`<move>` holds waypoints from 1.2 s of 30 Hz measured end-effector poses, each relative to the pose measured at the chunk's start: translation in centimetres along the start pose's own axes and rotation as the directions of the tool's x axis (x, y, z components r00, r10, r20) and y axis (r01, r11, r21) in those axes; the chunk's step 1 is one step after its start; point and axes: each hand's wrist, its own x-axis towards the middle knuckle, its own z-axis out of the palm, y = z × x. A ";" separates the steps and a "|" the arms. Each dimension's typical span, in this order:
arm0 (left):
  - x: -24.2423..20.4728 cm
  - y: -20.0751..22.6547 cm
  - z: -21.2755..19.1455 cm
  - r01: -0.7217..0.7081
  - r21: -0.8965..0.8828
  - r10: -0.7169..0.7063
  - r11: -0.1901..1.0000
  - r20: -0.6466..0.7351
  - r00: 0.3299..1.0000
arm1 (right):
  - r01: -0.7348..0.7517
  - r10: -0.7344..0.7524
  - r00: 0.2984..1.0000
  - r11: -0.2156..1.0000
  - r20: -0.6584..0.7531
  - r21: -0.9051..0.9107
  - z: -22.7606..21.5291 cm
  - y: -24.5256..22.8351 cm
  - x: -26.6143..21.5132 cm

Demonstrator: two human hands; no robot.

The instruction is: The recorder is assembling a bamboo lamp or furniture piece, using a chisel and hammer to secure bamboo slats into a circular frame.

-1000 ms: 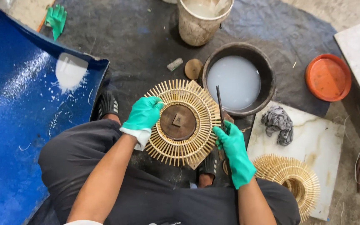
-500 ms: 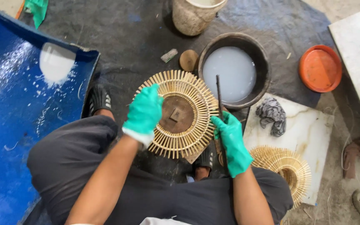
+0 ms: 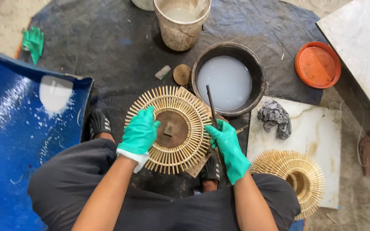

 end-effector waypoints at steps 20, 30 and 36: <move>-1.6 7.5 0.3 -0.209 0.164 0.157 0.964 0.283 0.946 | -0.050 0.046 0.997 0.996 -0.057 -0.078 1.1 -2.5 -1.3; 0.5 11.1 -1.5 -0.076 0.308 -0.119 0.948 0.568 0.814 | -0.005 -0.017 0.992 0.985 -0.127 -0.174 1.5 -2.2 -1.8; -0.1 8.3 0.4 -0.274 0.340 0.016 0.899 0.601 0.799 | -0.139 0.115 0.986 0.967 -0.119 -0.214 1.3 -2.5 -3.5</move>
